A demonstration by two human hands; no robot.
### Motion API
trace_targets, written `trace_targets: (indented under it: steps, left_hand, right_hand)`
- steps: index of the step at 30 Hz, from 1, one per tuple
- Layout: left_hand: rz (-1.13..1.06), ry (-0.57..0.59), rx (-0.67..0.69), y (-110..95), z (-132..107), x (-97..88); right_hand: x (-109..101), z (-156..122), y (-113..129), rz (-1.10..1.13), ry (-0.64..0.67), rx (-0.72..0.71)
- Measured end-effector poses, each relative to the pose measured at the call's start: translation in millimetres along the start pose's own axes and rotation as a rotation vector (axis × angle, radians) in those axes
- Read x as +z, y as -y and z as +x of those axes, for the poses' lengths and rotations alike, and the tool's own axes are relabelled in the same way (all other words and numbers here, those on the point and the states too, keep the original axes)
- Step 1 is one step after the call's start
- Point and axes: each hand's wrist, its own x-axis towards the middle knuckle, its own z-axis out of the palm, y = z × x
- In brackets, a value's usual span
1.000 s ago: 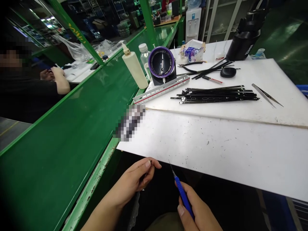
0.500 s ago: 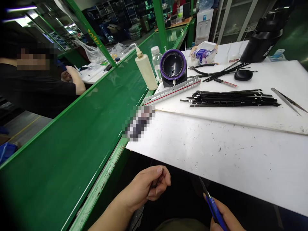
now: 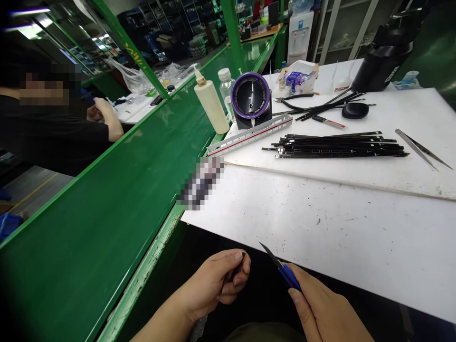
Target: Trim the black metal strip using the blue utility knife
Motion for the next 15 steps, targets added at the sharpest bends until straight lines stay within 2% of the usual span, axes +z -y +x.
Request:
trace_targets:
  steps: [8,13,15]
  left_hand:
    - [-0.053,0.024,-0.036,-6.0,2.8,2.6]
    - [0.013,-0.001,0.018,-4.8,7.9,2.3]
    - [0.004,-0.012,0.011,-5.4,9.7,1.6]
  right_hand:
    - [-7.6,-0.6,7.1,-0.153,-0.037,-0.053]
    - [-13.3,7.2,20.8,-0.237,0.049,-0.240]
    - [-13.4,11.3,24.3,-0.297,0.101,-0.253]
